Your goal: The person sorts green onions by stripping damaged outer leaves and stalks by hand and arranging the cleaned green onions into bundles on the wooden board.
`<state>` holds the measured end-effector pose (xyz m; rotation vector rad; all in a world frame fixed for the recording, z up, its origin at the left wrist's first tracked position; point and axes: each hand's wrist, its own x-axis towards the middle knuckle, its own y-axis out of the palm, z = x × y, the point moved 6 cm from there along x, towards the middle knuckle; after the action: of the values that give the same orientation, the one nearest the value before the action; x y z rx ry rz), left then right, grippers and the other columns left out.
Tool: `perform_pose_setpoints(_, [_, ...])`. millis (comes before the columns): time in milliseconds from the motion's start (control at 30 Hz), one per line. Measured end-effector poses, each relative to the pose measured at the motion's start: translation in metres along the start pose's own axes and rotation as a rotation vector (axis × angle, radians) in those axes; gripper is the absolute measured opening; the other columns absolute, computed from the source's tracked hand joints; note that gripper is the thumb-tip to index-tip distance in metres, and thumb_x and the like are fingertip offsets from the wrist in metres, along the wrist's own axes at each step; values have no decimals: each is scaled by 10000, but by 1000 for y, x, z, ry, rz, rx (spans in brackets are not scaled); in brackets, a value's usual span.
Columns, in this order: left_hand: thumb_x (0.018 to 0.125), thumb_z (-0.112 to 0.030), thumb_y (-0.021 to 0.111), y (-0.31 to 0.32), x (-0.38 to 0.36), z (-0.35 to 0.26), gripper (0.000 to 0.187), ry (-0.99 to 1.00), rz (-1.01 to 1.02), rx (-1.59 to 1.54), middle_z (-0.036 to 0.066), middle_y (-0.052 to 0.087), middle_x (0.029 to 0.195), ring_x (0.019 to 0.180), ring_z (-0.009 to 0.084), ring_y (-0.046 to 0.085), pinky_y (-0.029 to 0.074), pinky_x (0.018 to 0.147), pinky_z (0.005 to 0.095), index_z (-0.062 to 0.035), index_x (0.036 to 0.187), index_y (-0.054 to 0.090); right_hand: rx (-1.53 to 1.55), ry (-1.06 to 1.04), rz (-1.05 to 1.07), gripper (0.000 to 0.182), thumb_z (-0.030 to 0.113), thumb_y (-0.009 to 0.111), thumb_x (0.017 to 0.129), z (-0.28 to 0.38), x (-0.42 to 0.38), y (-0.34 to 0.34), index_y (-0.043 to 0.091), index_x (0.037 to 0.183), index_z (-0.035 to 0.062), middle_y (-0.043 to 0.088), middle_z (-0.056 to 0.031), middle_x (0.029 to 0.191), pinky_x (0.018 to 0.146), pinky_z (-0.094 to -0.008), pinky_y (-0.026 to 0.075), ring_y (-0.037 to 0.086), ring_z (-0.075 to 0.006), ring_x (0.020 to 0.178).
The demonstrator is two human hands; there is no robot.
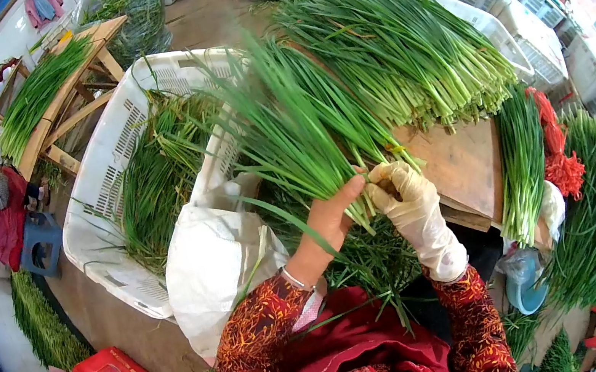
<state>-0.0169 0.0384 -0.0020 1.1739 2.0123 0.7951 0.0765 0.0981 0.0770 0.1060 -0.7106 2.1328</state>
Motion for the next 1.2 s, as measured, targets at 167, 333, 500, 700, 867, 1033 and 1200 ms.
perform_pose_setpoints(167, [862, -233, 547, -13, 12, -41, 182, 172, 90, -180, 28, 570, 853, 783, 136, 573, 494, 809, 357, -58, 911, 541, -153, -136, 611, 149, 232, 638, 762, 25, -35, 15, 608, 830, 103, 604, -62, 784, 640, -310, 484, 595, -220, 692])
perform_pose_setpoints(333, [866, -247, 549, -20, 11, -49, 201, 196, 159, -270, -19, 481, 767, 682, 86, 485, 472, 641, 280, -86, 970, 490, -502, 128, 151, 232, 347, 602, 779, 6, -3, -31, 584, 861, 131, 597, -78, 754, 579, -345, 469, 595, -260, 664])
perform_pose_setpoints(500, [842, -230, 588, -15, 12, -4, 234, -16, 38, -168, 11, 524, 791, 680, 111, 506, 452, 585, 277, -77, 1003, 514, -783, -63, 66, 209, 297, 622, 764, -17, 13, -28, 566, 827, 105, 587, -78, 730, 547, -347, 453, 586, -254, 622])
perform_pose_setpoints(700, [779, -199, 664, -9, 6, 5, 347, -48, -109, -1, 56, 602, 958, 808, 153, 595, 513, 658, 300, -27, 1054, 541, -474, -61, 66, 155, 132, 672, 708, 12, -6, -10, 553, 802, 100, 568, -44, 706, 535, -323, 457, 574, -228, 623])
perform_pose_setpoints(867, [776, -182, 666, -10, 3, 4, 340, -82, -96, 11, 55, 588, 973, 853, 150, 570, 480, 715, 304, -22, 1050, 545, -235, 2, 104, 186, 172, 667, 737, 10, -14, 1, 562, 848, 66, 585, -60, 727, 569, -308, 457, 581, -216, 637])
perform_pose_setpoints(1033, [803, -193, 630, -10, 3, 5, 314, -31, -35, -40, 52, 597, 985, 854, 144, 579, 495, 724, 298, 0, 1043, 569, -81, 237, 94, 210, 197, 638, 781, -19, -6, 8, 575, 907, 42, 605, -82, 721, 607, -292, 453, 582, -194, 647])
perform_pose_setpoints(1200, [795, -187, 637, -6, 0, 1, 276, 41, -33, -95, 57, 588, 992, 959, 157, 528, 425, 842, 307, -1, 989, 574, -50, 164, 27, 159, 121, 641, 770, -11, -6, 6, 574, 877, 23, 573, -88, 777, 615, -273, 446, 556, -197, 675])
